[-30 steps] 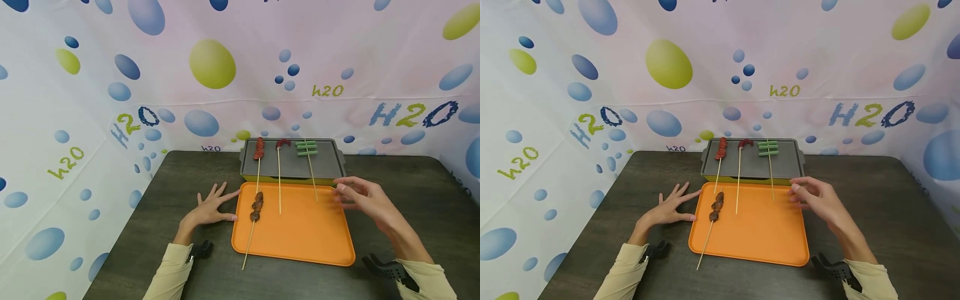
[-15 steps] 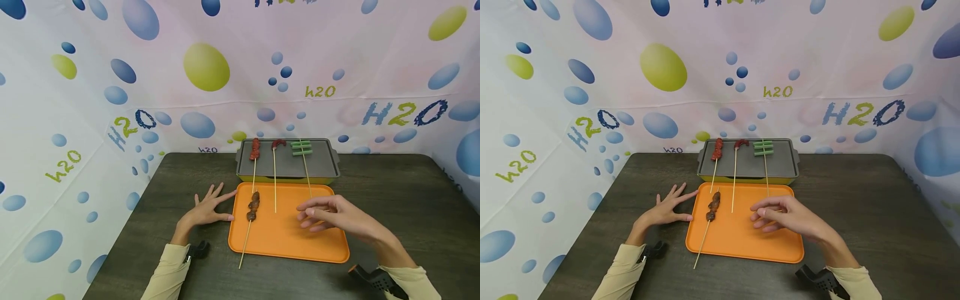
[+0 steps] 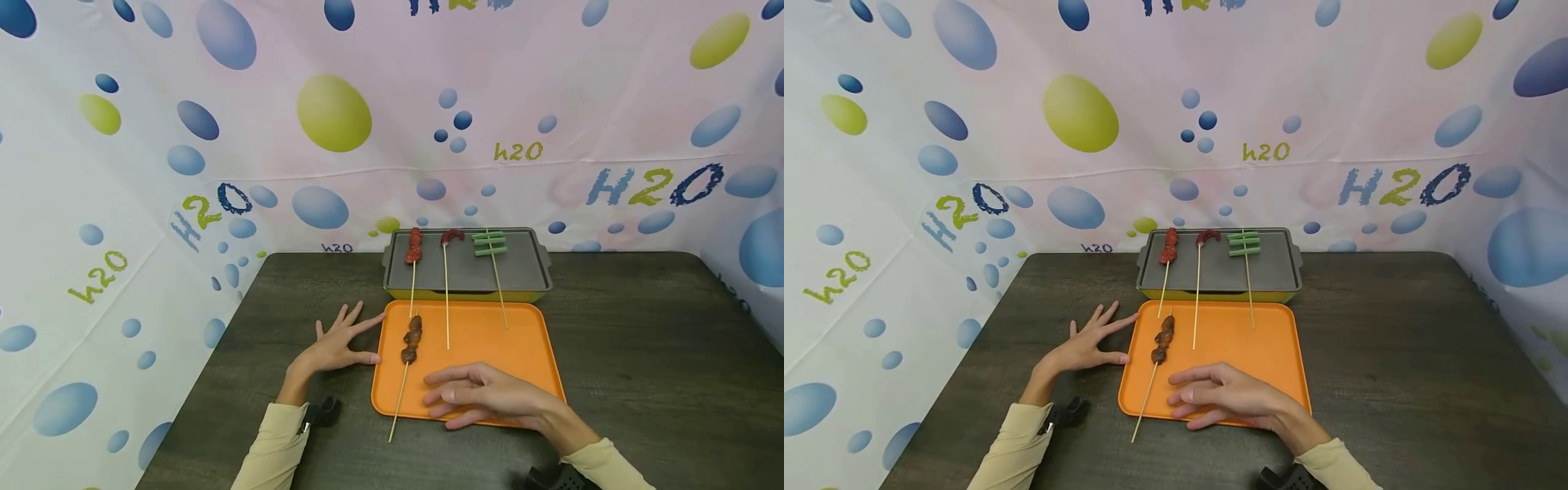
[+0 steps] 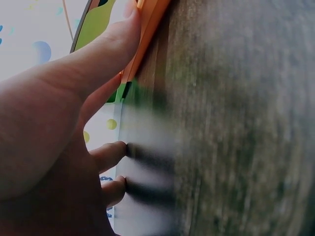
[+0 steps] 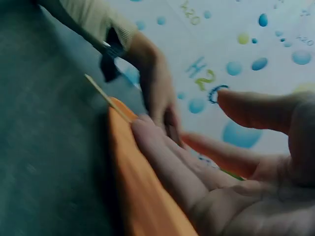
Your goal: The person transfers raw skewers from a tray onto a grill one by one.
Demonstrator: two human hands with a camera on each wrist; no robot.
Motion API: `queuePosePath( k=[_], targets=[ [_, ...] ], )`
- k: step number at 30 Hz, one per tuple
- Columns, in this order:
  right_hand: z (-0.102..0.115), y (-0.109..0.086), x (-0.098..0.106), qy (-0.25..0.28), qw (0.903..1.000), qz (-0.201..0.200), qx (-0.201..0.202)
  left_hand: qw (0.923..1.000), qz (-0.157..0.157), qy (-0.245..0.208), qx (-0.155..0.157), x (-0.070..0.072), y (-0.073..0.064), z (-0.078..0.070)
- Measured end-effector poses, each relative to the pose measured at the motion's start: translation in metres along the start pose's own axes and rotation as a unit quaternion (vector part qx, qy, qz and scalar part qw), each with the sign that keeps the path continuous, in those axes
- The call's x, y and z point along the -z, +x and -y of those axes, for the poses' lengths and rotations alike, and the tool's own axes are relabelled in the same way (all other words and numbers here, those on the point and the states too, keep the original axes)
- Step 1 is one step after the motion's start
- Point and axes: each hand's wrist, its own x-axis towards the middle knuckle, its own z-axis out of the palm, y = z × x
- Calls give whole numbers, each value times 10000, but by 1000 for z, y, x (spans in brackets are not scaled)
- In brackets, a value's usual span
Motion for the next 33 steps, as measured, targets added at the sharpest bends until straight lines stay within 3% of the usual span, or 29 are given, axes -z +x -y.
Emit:
queuePosePath(
  k=[5,10,14,24,28,33],
  targets=[
    [-15,15,-11,872,9961,-114,-30,10000,-8,3,-22,0,0,1],
    [-25,29,-23,1745,9835,-478,10,10000,-40,0,-19,2,1,1],
    [-30,36,-29,2123,9745,-731,30,10000,-15,0,45,1,1,2],
    [-33,35,-30,2102,9701,-1214,79,10000,-17,-16,-19,-1,2,0],
    [-34,34,-32,1833,9706,-1558,102,10000,-3,-28,-35,0,2,0],
    [-34,33,-34,1366,9757,-1699,226,9999,-48,-68,-132,-1,1,2]
  ],
)
